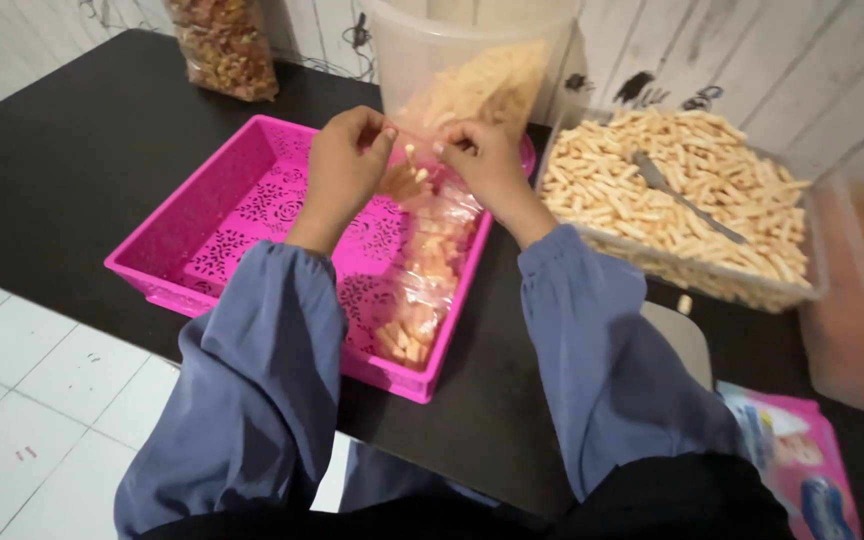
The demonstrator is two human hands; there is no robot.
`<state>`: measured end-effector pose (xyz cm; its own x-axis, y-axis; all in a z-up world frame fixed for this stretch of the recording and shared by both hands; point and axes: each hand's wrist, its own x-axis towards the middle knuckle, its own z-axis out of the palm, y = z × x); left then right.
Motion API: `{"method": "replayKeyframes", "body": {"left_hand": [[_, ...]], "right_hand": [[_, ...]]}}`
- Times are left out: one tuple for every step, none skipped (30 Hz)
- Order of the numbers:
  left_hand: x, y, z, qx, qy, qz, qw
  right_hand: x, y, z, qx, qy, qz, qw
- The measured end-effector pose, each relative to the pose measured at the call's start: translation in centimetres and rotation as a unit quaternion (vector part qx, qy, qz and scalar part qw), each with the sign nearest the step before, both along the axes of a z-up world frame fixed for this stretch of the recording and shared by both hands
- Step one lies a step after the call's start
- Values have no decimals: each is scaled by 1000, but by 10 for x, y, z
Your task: Filling small plastic bags with snacks using a spoon, weighing them on a digital scale, and organizing them in a basket.
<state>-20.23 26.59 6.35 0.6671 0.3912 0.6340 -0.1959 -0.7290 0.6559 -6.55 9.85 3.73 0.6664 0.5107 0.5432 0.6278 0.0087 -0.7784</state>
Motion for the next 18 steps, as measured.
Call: {"method": "replayKeyframes", "body": {"left_hand": [[3,5,-3,0,2,4,1000],[7,10,-5,7,25,9,1000],[10,15,-7,15,48,14,999],[13,20,-9,15,49,15,999],[16,24,-12,24,71,23,997],[19,27,-14,32,93,31,995],[28,33,-21,31,93,31,995],[35,39,-29,30,108,38,993],[43,45,-37,29,122,44,991],[46,46,-44,29,122,44,991],[49,47,-50,31,139,46,989],[54,49,-55,34,154,49,986],[57,50,-56,34,151,50,987],[57,50,-60,26,185,54,981],[56,50,-65,18,219,59,974],[55,50,-67,17,219,62,974],[55,49,-69,16,259,47,965],[55,47,-71,15,298,31,954]], "right_hand": [[11,12,-12,0,2,4,1000],[23,24,-22,-22,-35,-27,999],[34,36,-33,-45,-72,-58,995],[35,41,-37,-44,-71,-56,995],[36,46,-42,-63,-58,-65,994],[38,49,-46,-82,-44,-74,993],[37,51,-47,-82,-44,-74,993],[35,52,-49,-107,-37,-84,990],[34,54,-51,-133,-30,-95,986],[34,53,-55,-133,-30,-95,986],[34,53,-57,-145,-60,-97,983],[36,53,-58,-156,-93,-99,978],[41,53,-61,-155,-96,-99,978],[41,52,-68,-186,-100,-112,971],[42,52,-75,-217,-105,-126,962],[39,51,-73,-217,-105,-123,963],[35,50,-71,-224,-94,-125,962],[32,48,-68,-232,-85,-127,961]]}}
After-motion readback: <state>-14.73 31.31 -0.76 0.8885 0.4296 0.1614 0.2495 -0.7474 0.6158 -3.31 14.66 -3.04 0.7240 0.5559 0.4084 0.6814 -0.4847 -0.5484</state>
